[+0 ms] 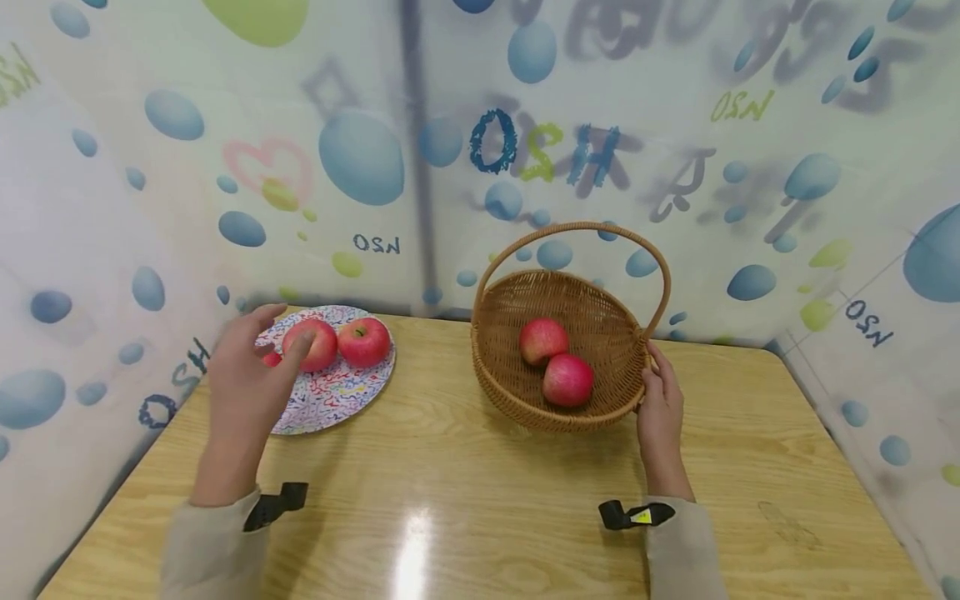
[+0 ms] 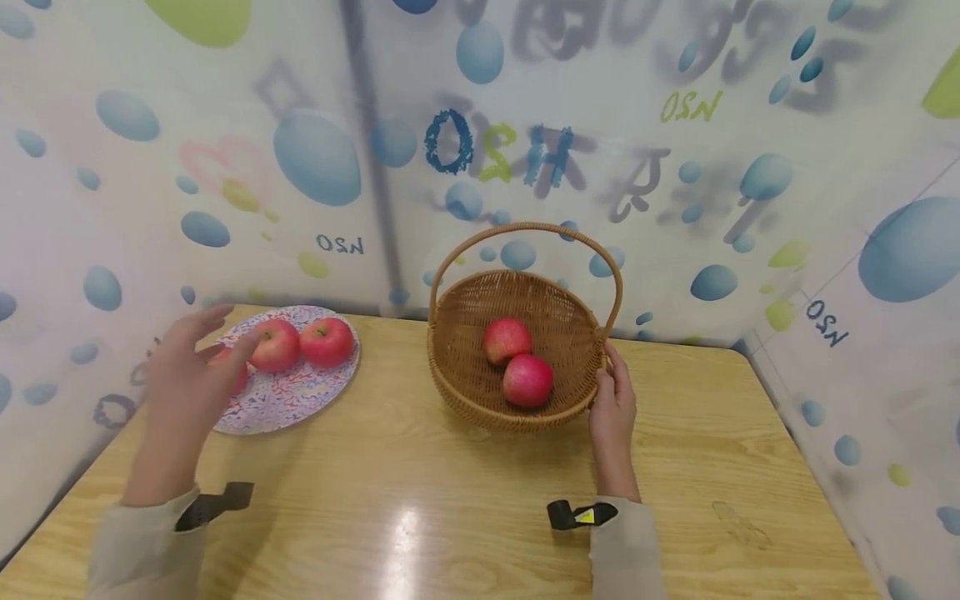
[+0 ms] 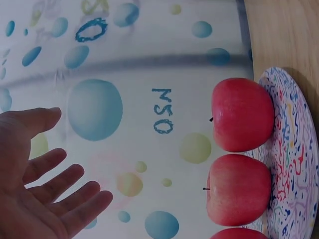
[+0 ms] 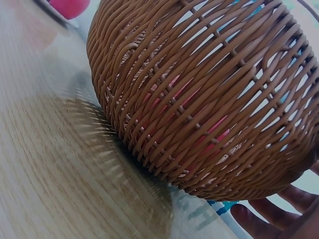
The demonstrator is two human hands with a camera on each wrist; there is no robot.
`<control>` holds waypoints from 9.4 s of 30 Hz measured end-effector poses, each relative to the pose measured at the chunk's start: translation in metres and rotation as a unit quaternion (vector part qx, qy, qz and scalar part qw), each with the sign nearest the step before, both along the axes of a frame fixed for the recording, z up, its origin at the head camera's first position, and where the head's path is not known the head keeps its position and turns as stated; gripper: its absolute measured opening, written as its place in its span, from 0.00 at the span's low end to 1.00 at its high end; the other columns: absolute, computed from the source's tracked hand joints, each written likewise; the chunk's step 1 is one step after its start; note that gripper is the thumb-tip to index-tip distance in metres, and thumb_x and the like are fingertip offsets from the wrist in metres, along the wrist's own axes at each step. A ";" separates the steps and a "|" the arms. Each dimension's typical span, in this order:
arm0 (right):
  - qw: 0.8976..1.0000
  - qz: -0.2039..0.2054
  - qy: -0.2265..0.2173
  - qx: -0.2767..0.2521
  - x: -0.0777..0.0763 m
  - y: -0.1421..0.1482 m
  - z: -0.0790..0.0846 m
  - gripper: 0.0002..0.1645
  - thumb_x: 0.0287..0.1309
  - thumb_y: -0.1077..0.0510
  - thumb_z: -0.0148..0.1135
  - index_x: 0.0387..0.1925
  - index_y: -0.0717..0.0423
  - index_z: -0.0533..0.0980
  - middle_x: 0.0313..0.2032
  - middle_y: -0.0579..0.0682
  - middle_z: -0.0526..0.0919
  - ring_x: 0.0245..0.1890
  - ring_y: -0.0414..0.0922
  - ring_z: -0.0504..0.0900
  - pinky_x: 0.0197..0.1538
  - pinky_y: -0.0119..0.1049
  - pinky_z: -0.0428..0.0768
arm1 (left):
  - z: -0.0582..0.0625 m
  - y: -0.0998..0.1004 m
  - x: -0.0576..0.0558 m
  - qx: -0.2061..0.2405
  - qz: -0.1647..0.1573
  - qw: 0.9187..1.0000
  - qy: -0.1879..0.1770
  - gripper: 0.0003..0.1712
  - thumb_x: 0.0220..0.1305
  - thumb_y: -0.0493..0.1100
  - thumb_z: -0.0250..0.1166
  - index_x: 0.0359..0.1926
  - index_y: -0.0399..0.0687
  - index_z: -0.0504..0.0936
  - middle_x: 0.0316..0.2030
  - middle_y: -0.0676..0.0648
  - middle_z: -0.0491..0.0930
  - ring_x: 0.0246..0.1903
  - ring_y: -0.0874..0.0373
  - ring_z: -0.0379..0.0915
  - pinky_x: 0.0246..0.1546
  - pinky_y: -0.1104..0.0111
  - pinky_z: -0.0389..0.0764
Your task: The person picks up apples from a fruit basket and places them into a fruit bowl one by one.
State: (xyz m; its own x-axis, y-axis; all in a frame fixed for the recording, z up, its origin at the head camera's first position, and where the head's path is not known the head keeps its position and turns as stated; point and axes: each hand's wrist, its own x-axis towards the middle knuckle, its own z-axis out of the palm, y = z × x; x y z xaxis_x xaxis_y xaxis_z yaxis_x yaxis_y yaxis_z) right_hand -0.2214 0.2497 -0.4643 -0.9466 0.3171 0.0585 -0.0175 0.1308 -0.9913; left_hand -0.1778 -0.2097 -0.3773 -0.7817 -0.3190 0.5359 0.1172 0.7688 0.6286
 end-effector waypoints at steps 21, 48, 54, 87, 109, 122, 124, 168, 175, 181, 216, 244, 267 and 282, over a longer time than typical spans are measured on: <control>1.000 0.006 0.004 0.004 -0.003 -0.005 -0.002 0.30 0.79 0.51 0.33 0.78 0.37 0.58 0.79 0.51 0.56 0.76 0.59 0.62 0.71 0.62 0.65 | -0.005 0.061 -0.012 -0.017 -0.128 0.990 0.051 0.31 0.58 0.41 0.76 0.61 0.38 0.78 0.57 0.38 0.82 0.56 0.43 0.77 0.53 0.48 0.82; 1.000 -0.011 -0.007 -0.001 0.001 0.002 0.001 0.30 0.79 0.50 0.33 0.78 0.35 0.58 0.79 0.48 0.56 0.77 0.56 0.61 0.74 0.59 0.64 | 0.013 0.168 -0.054 -0.112 -0.326 0.938 0.027 0.28 0.65 0.47 0.71 0.63 0.44 0.78 0.61 0.44 0.77 0.62 0.51 0.75 0.60 0.60 0.81; 1.000 -0.007 -0.004 0.002 0.000 0.000 -0.001 0.30 0.80 0.51 0.33 0.78 0.36 0.57 0.79 0.47 0.56 0.76 0.54 0.61 0.74 0.56 0.65 | 0.004 0.183 -0.069 -0.112 -0.339 0.934 -0.006 0.28 0.65 0.47 0.70 0.62 0.42 0.77 0.60 0.45 0.77 0.59 0.51 0.77 0.61 0.60 0.80; 1.000 -0.006 0.010 0.013 -0.003 -0.002 0.000 0.30 0.79 0.51 0.33 0.78 0.37 0.58 0.78 0.49 0.59 0.75 0.55 0.64 0.73 0.57 0.67 | -0.015 0.245 -0.131 -0.133 -0.337 0.884 -0.295 0.38 0.71 0.49 0.64 0.76 0.47 0.62 0.74 0.41 0.64 0.74 0.47 0.61 0.73 0.56 0.68; 1.000 -0.003 0.015 0.007 -0.002 -0.003 0.003 0.29 0.79 0.51 0.36 0.77 0.37 0.59 0.77 0.50 0.61 0.73 0.56 0.66 0.70 0.60 0.70 | -0.023 0.247 -0.139 -0.260 -0.341 0.850 -0.306 0.28 0.76 0.49 0.56 0.74 0.51 0.67 0.68 0.43 0.71 0.64 0.51 0.72 0.64 0.59 0.76; 1.000 -0.009 0.018 0.020 -0.003 -0.006 0.004 0.28 0.79 0.47 0.37 0.76 0.31 0.61 0.76 0.49 0.63 0.73 0.56 0.68 0.68 0.61 0.72 | -0.022 0.242 -0.143 -0.233 -0.328 0.860 -0.315 0.33 0.71 0.50 0.64 0.72 0.52 0.65 0.63 0.40 0.72 0.60 0.46 0.74 0.60 0.56 0.78; 1.000 -0.007 0.020 0.021 -0.004 -0.006 0.004 0.28 0.79 0.47 0.37 0.76 0.32 0.61 0.76 0.49 0.62 0.73 0.56 0.68 0.68 0.61 0.72 | -0.022 0.240 -0.144 -0.236 -0.327 0.858 -0.317 0.34 0.70 0.49 0.65 0.73 0.52 0.65 0.63 0.39 0.72 0.59 0.46 0.74 0.59 0.55 0.79; 1.000 0.002 0.011 0.016 -0.002 -0.008 -0.001 0.29 0.79 0.48 0.37 0.77 0.35 0.60 0.76 0.54 0.62 0.73 0.60 0.66 0.66 0.64 0.73 | 0.014 0.227 -0.082 -0.045 -0.314 0.936 -0.154 0.38 0.57 0.55 0.75 0.69 0.64 0.75 0.61 0.50 0.81 0.56 0.55 0.78 0.45 0.65 0.86; 1.000 0.004 0.011 0.007 -0.001 -0.007 -0.002 0.29 0.79 0.49 0.37 0.77 0.34 0.59 0.77 0.51 0.60 0.74 0.59 0.65 0.68 0.64 0.71 | 0.024 0.222 -0.060 0.026 -0.337 0.931 -0.137 0.36 0.58 0.50 0.75 0.67 0.66 0.77 0.63 0.50 0.79 0.60 0.56 0.76 0.49 0.65 0.86; 1.000 0.006 0.010 0.013 0.000 -0.007 -0.002 0.29 0.80 0.49 0.37 0.77 0.34 0.59 0.76 0.54 0.62 0.73 0.60 0.66 0.67 0.64 0.72 | 0.027 0.211 -0.047 0.090 -0.366 0.920 -0.110 0.35 0.58 0.46 0.76 0.67 0.58 0.78 0.63 0.49 0.79 0.60 0.55 0.78 0.54 0.66 0.85; 1.000 0.007 0.012 0.018 -0.004 -0.011 -0.002 0.29 0.79 0.50 0.37 0.78 0.35 0.58 0.77 0.52 0.61 0.73 0.58 0.66 0.68 0.62 0.71 | -0.011 0.054 0.021 0.168 -0.125 0.973 -0.102 0.35 0.59 0.45 0.75 0.68 0.59 0.76 0.54 0.44 0.84 0.44 0.68 0.79 0.46 0.81 0.82; 0.999 -0.012 0.001 0.050 0.001 -0.008 -0.002 0.29 0.79 0.47 0.36 0.76 0.30 0.59 0.75 0.50 0.64 0.71 0.55 0.70 0.63 0.50 0.78 | -0.048 -0.011 0.005 0.213 -0.082 0.944 -0.237 0.39 0.67 0.59 0.66 0.75 0.58 0.66 0.68 0.35 0.72 0.62 0.41 0.74 0.39 0.89 0.75; 0.999 -0.006 0.004 0.036 0.001 -0.009 -0.002 0.29 0.79 0.47 0.36 0.77 0.31 0.59 0.76 0.50 0.62 0.72 0.56 0.68 0.66 0.60 0.74 | -0.079 -0.026 -0.008 0.326 -0.085 0.886 -0.317 0.43 0.69 0.61 0.62 0.79 0.57 0.58 0.73 0.37 0.63 0.47 0.67 0.75 0.46 0.81 0.82; 0.999 -0.008 -0.001 0.037 0.001 -0.010 -0.001 0.29 0.79 0.47 0.36 0.77 0.30 0.59 0.76 0.51 0.62 0.73 0.56 0.67 0.67 0.61 0.73 | -0.079 -0.028 -0.009 0.319 -0.059 0.886 -0.330 0.42 0.70 0.64 0.59 0.77 0.55 0.60 0.77 0.40 0.60 0.61 0.55 0.69 0.49 0.85 0.78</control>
